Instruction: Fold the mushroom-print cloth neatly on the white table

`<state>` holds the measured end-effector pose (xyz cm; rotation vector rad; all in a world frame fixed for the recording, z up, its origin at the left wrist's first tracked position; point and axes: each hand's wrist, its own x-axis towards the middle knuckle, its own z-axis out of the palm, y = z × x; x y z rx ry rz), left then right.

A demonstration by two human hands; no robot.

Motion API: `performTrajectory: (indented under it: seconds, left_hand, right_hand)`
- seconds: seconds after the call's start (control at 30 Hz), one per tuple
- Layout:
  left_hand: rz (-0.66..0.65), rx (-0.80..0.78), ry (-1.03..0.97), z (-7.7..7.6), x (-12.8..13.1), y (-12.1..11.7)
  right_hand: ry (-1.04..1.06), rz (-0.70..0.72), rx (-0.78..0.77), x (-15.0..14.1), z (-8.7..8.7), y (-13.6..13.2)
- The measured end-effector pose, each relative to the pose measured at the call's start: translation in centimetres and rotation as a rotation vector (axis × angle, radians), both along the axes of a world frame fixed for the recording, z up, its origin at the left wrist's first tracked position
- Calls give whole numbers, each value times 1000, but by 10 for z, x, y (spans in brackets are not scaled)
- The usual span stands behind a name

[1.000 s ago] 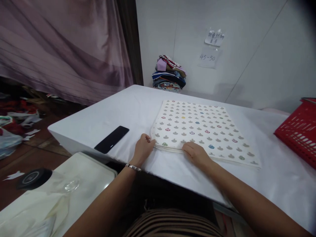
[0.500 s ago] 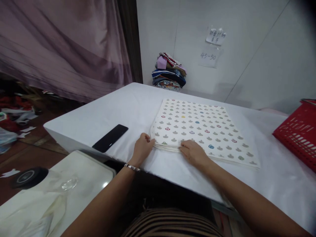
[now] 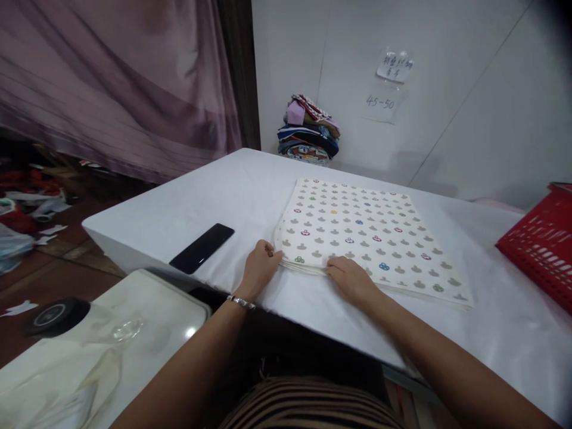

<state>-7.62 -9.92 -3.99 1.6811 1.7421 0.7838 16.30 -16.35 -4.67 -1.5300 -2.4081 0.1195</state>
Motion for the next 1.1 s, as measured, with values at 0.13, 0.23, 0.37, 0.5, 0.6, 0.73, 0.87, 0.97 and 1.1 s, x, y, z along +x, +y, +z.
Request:
performTrajectory:
  seconds: [0.13, 0.23, 0.37, 0.5, 0.6, 0.73, 0.87, 0.97, 1.1]
  left_hand:
    - [0, 15, 15, -1, 0, 0]
    - [0, 40, 16, -4, 0, 1]
    - [4, 47, 39, -7, -1, 2]
    - [4, 33, 40, -7, -1, 2]
    - [4, 19, 38, -6, -1, 2]
    - [1, 21, 19, -5, -1, 2]
    - [7, 32, 12, -4, -1, 2]
    - [5, 34, 20, -3, -1, 2]
    - [19, 21, 34, -3, -1, 3]
  right_hand:
    - [-62, 35, 37, -9, 2, 4]
    - [-39, -4, 26, -20, 0, 11]
    - [-1, -17, 31, -37, -5, 23]
    - [-14, 41, 64, -50, -7, 30]
    - [25, 82, 36, -54, -4, 29]
    - [95, 50, -24, -55, -1, 26]
    - [76, 61, 9, -53, -4, 24]
    - [-30, 158, 80, -46, -7, 21]
    - [-102, 130, 108, -25, -8, 11]
